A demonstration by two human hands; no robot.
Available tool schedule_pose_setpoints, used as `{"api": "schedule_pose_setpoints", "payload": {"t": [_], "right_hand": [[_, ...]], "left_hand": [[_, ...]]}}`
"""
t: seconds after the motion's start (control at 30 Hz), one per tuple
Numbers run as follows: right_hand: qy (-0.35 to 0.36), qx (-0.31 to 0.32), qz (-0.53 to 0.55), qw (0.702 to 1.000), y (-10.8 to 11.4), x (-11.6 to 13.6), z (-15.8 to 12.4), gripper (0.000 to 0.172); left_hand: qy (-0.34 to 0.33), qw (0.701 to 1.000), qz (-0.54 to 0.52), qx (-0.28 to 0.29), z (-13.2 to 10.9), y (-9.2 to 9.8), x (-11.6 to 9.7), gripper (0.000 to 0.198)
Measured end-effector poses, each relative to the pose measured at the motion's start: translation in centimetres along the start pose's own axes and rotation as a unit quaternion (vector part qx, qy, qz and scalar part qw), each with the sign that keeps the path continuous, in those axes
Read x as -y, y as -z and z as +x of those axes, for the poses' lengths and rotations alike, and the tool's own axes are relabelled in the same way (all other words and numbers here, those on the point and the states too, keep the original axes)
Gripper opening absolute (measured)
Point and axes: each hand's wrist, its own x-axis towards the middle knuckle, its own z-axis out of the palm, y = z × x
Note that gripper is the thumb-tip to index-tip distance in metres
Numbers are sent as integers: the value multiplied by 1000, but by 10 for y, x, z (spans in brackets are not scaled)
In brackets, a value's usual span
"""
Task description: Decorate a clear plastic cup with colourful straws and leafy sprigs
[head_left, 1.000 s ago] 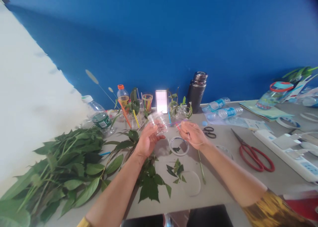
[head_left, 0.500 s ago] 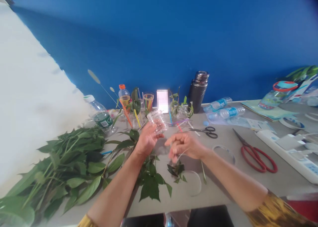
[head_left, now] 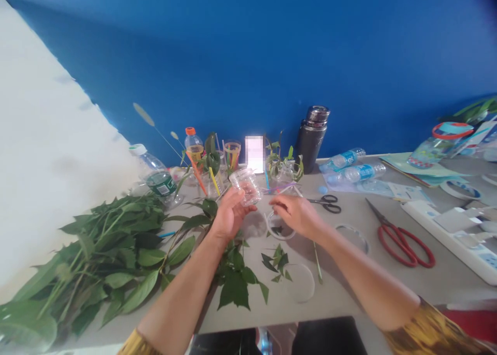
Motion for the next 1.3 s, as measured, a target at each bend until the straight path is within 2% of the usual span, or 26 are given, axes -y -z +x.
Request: {"api": "schedule_pose_setpoints", "payload": {"t": [0.03,0.1,0.2,0.3,0.4,0.53,0.63,0.7,0.8,1.03,1.3], "right_hand": [[-24,-10,-66,998,0,-4,4,24],[-47,20,-160,986,-2,-12,9,28],[-28,74,-213,974,-6,-20,13,18],[4,67,-145,987,-5,-26,15,17],[-13,59,24,998,0,-32,17,16],[-22,61,234,970,4,-36,19,16],[-30,65,306,949,3,-36,19,21],[-43,71,331,940,1,-35,19,24],[-55,71,342,935,2,-32,18,25],[-52,82,314,944,6,-22,19,20],[-86,72,284,952,8,-23,20,13]], "left_hand": [[1,1000,-1,-6,0,0,0,43],[1,1000,0,-12,0,-1,1,43],[-5,1000,10,-12,0,-3,1,41],[-13,1000,13,-14,1,-4,0,41],[-17,999,28,-21,2,-4,1,44],[-13,997,80,-14,1,-4,5,47],[8,994,105,-5,0,-3,10,57],[26,994,108,0,0,-2,12,64],[45,993,105,19,0,0,16,65],[31,995,89,18,2,3,22,59],[40,994,99,32,-1,2,20,63]]}}
